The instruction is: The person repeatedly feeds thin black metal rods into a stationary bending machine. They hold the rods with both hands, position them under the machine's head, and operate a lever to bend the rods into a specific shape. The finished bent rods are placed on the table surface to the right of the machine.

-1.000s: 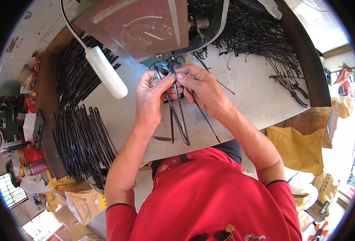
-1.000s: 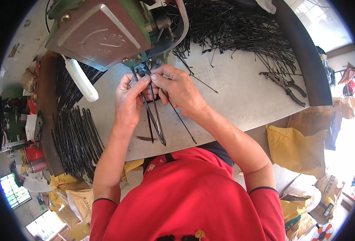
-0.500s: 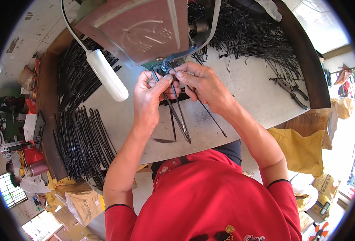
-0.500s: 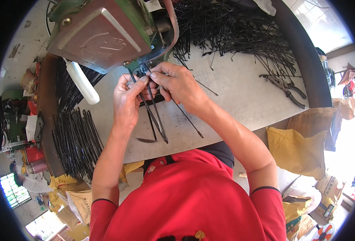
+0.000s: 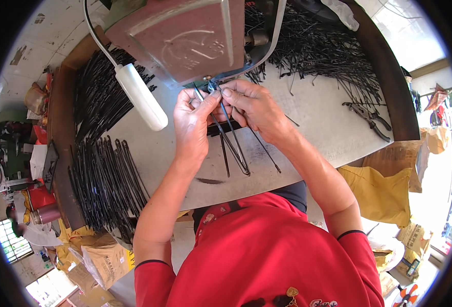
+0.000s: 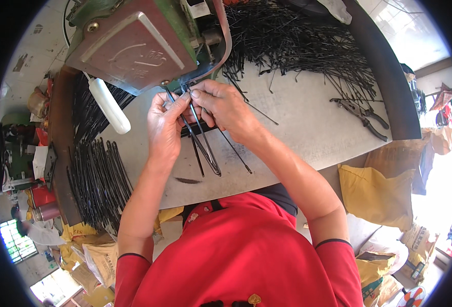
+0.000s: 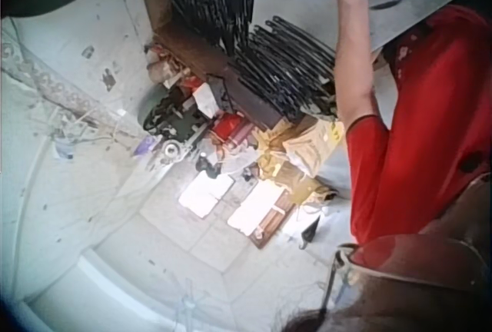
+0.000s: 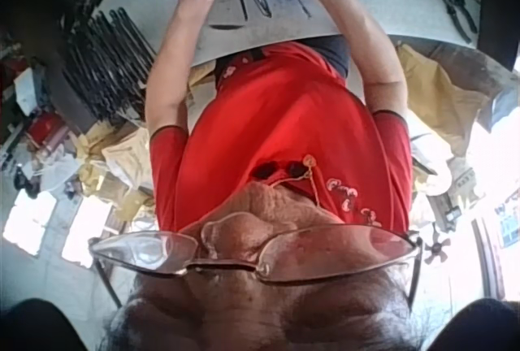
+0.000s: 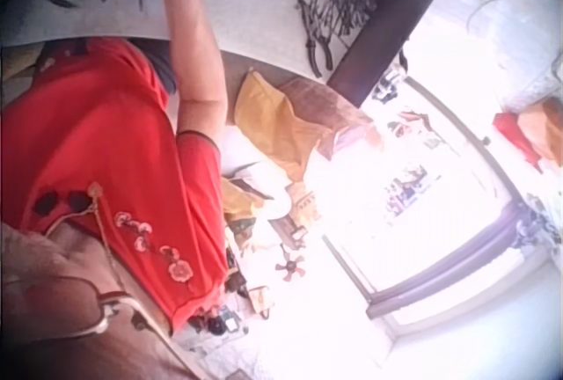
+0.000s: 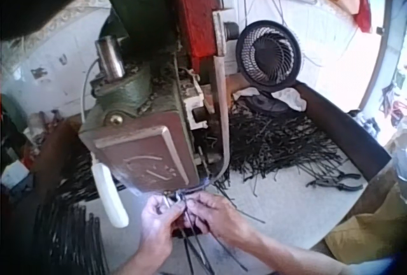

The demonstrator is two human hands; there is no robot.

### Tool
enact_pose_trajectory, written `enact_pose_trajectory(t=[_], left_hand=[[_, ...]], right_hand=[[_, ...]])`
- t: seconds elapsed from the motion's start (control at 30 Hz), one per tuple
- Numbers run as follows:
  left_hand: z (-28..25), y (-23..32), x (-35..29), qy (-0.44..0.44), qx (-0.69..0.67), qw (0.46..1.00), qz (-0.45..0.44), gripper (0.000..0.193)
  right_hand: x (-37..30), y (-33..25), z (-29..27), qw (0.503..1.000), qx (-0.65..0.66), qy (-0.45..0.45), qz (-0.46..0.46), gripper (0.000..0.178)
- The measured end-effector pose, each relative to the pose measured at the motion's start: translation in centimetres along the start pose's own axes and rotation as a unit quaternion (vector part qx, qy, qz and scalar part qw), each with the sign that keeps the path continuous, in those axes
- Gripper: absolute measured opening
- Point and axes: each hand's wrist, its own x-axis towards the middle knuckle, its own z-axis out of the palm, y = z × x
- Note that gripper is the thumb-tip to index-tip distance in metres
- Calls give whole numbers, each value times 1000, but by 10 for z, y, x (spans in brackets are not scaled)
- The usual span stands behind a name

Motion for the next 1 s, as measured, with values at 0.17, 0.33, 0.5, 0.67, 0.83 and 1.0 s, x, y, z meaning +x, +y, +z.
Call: enact_pose_trajectory(t=[0.17, 0.33, 0.5, 0.67, 0.83, 1.0], left_hand=[[7, -6, 0, 36, -49, 998, -9, 23], [9, -8, -7, 50, -56, 997, 7, 23], [8, -4, -6, 47, -41, 998, 4, 25], [5, -4, -3, 27, -6, 1000, 2, 23], [-5, 10, 7, -26, 44, 998, -32, 22], [-1, 7, 3, 6, 13, 999, -28, 24]], right_hand=[[0, 8, 3, 999, -13, 34, -10, 20], [-7, 3, 8, 999, 4, 44, -17, 20], [-3, 5, 5, 1000, 7, 29, -2, 20], [-2, 5, 5, 999, 3, 27, 22, 18], [9, -16, -7, 996, -44, -48, 64, 18], [5, 2, -4, 998, 42, -19, 46, 17]])
